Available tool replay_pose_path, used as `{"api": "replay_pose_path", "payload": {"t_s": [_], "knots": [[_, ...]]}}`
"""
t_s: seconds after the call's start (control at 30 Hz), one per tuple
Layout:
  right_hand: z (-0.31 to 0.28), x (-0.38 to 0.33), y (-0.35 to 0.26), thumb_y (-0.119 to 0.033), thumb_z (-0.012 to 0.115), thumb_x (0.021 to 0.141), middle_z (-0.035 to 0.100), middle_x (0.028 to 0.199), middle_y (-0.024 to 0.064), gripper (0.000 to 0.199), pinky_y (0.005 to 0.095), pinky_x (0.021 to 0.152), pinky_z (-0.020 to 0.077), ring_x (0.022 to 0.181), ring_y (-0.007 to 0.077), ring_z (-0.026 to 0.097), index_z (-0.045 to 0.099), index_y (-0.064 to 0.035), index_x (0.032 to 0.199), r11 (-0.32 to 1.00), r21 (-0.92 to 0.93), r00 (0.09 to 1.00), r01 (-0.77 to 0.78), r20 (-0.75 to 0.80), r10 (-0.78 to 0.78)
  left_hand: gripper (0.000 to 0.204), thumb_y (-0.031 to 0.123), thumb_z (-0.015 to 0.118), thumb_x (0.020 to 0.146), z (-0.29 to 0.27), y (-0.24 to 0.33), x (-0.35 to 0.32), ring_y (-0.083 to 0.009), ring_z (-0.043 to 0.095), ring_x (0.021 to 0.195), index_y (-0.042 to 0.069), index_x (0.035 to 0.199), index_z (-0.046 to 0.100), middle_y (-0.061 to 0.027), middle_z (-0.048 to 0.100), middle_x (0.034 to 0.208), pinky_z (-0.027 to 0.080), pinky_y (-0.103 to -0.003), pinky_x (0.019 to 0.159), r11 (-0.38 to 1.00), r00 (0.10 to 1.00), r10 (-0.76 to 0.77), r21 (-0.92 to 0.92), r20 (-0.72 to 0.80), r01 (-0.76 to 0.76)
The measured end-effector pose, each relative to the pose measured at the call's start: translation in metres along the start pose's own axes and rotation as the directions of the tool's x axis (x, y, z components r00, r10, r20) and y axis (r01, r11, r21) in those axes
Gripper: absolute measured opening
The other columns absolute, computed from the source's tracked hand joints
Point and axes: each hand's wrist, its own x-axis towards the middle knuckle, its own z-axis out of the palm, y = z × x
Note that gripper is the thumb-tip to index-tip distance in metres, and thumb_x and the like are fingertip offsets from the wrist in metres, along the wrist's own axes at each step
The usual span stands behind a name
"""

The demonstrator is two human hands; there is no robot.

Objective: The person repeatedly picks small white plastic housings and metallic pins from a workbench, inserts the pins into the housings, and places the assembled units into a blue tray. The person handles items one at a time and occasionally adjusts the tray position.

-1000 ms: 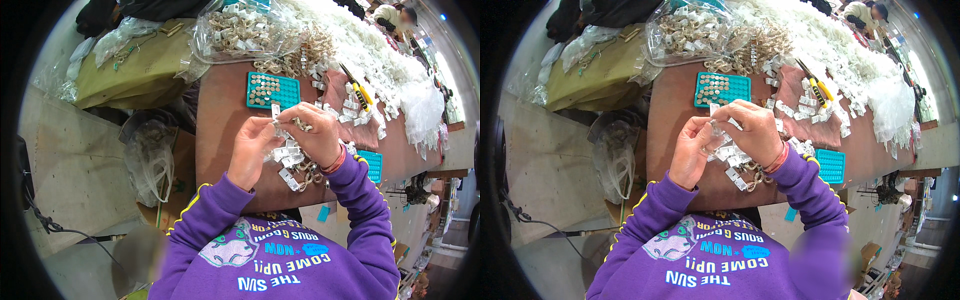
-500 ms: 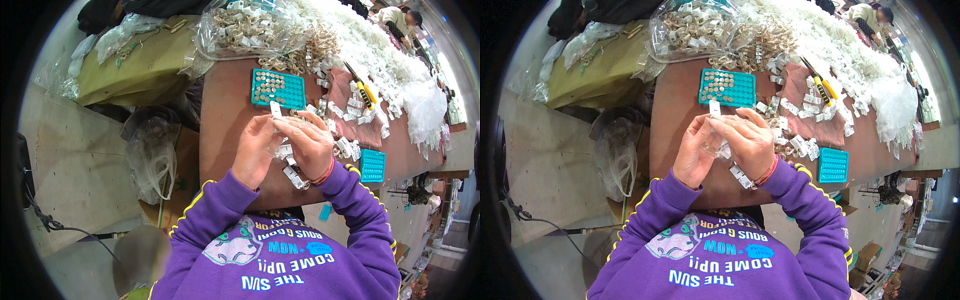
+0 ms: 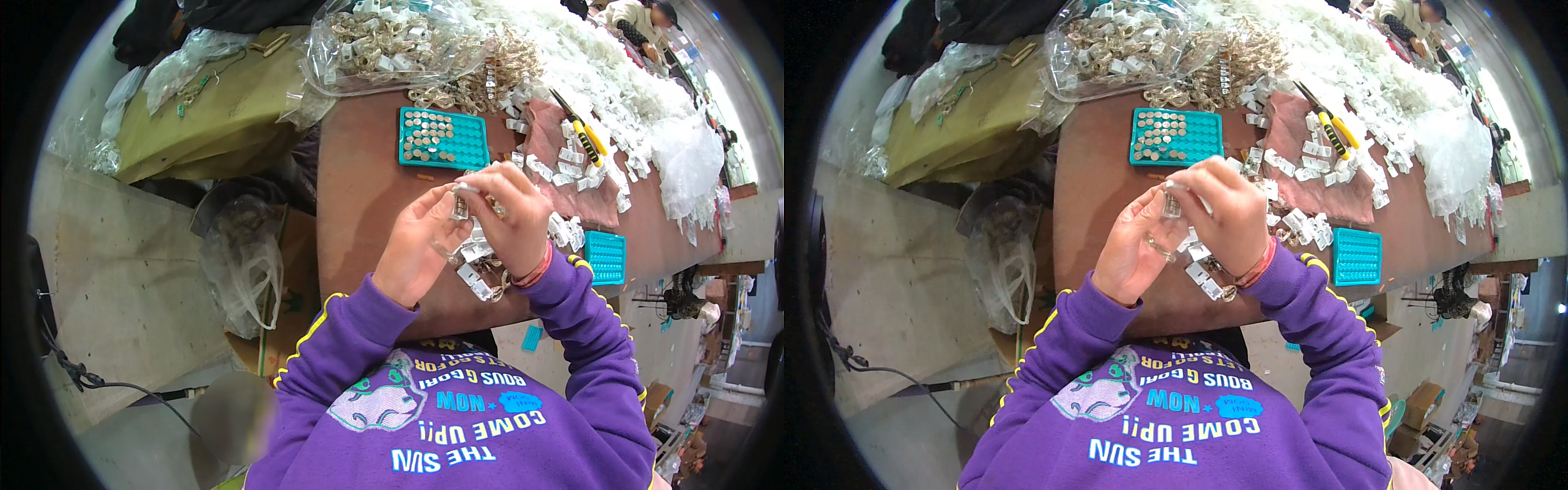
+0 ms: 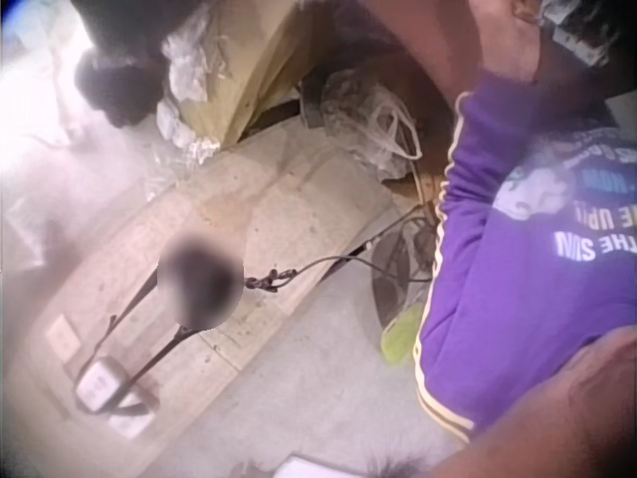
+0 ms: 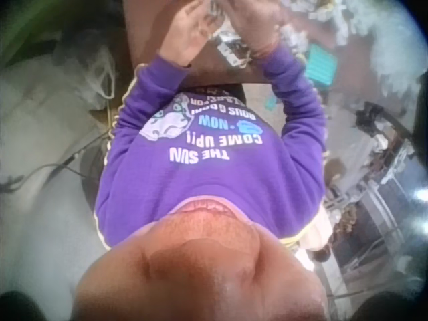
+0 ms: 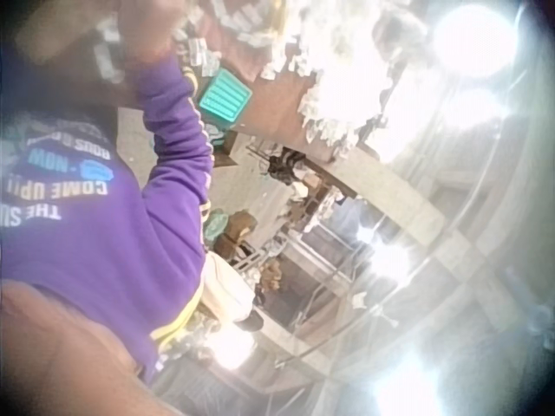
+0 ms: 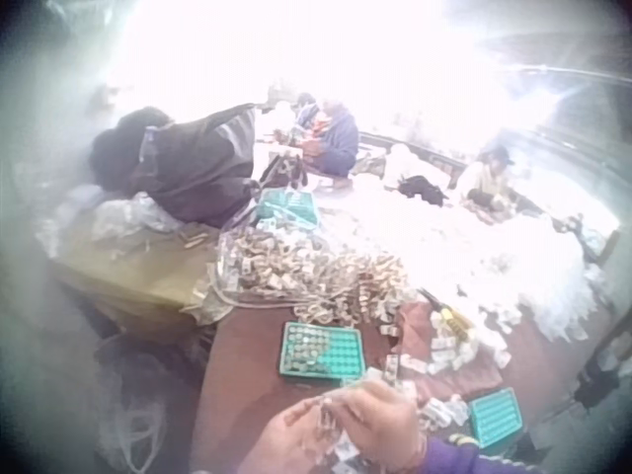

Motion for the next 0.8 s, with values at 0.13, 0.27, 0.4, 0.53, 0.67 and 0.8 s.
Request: {"api": "replay_pose_path", "payload": {"t_s": [0.13, 0.27, 0.4, 0.53, 0.67, 0.8], "knots": [[-0.004, -0.003, 0.001, -0.003, 0.074, 0.074, 0.065, 0.094, 0.0096, 0.031, 0.0332, 0.067, 0.0550, 0.081, 0.0261, 0.066, 0.069, -0.0036, 0.104, 0.985, 0.077, 0.984, 0.154, 0.082, -0.161, 0.027, 0.025, 0.053, 0.100, -0.003, 0.003, -0.002, -0.0127, 0.059, 0.104, 0.007, 0.121, 0.056, -0.0020, 0.062, 0.112, 0.047, -0.032, 0.094, 0.997, 0.989, 0.033, -0.078, 0.144, -0.022], [-0.007, -0.002, 0.007, -0.006, 0.075, 0.074, 0.064, 0.100, 0.0095, 0.034, 0.0348, 0.073, 0.0568, 0.087, 0.0271, 0.067, 0.068, -0.0021, 0.107, 0.946, -0.067, 0.937, 0.316, 0.178, -0.300, 0.031, 0.029, 0.054, 0.100, 0.003, -0.002, -0.003, -0.0150, 0.060, 0.097, 0.005, 0.119, 0.055, -0.0034, 0.061, 0.109, 0.048, -0.032, 0.090, 0.990, 0.999, 0.013, -0.139, 0.030, -0.009], [-0.008, -0.003, 0.011, -0.007, 0.075, 0.073, 0.063, 0.096, 0.0092, 0.033, 0.0344, 0.069, 0.0562, 0.082, 0.0255, 0.067, 0.067, -0.0011, 0.105, 0.936, -0.101, 0.933, 0.338, 0.167, -0.319, 0.034, 0.026, 0.055, 0.099, 0.007, -0.001, -0.002, -0.0172, 0.062, 0.098, 0.001, 0.121, 0.053, -0.0062, 0.061, 0.114, 0.049, -0.035, 0.093, 0.994, 0.999, 0.009, -0.110, -0.034, -0.012], [-0.016, -0.003, 0.012, -0.006, 0.075, 0.073, 0.062, 0.092, 0.0092, 0.033, 0.0332, 0.063, 0.0548, 0.075, 0.0239, 0.066, 0.065, -0.0018, 0.104, 0.974, -0.043, 0.959, 0.222, 0.189, -0.210, 0.033, 0.017, 0.056, 0.097, 0.010, 0.000, -0.005, -0.0179, 0.062, 0.107, -0.002, 0.123, 0.054, -0.0101, 0.062, 0.116, 0.049, -0.035, 0.097, 0.966, 0.994, 0.107, 0.235, 0.007, -0.105], [-0.022, -0.003, 0.009, -0.006, 0.074, 0.073, 0.062, 0.089, 0.0085, 0.031, 0.0324, 0.060, 0.0537, 0.072, 0.0236, 0.065, 0.065, -0.0028, 0.103, 0.973, -0.035, 0.955, 0.227, 0.204, -0.216, 0.033, 0.015, 0.058, 0.095, 0.010, -0.002, -0.007, -0.0166, 0.065, 0.101, -0.004, 0.121, 0.054, -0.0113, 0.063, 0.112, 0.052, -0.033, 0.093, 0.898, 0.986, 0.167, 0.411, 0.017, -0.159], [-0.026, -0.001, 0.007, -0.005, 0.073, 0.073, 0.062, 0.086, 0.0084, 0.029, 0.0326, 0.059, 0.0533, 0.071, 0.0243, 0.065, 0.065, -0.0026, 0.101, 0.969, -0.010, 0.945, 0.245, 0.224, -0.237, 0.026, 0.012, 0.059, 0.094, 0.008, -0.002, -0.007, -0.0147, 0.065, 0.095, -0.004, 0.115, 0.058, -0.0103, 0.065, 0.107, 0.053, -0.030, 0.087, 0.909, 0.989, 0.146, 0.391, 0.015, -0.140]]}}
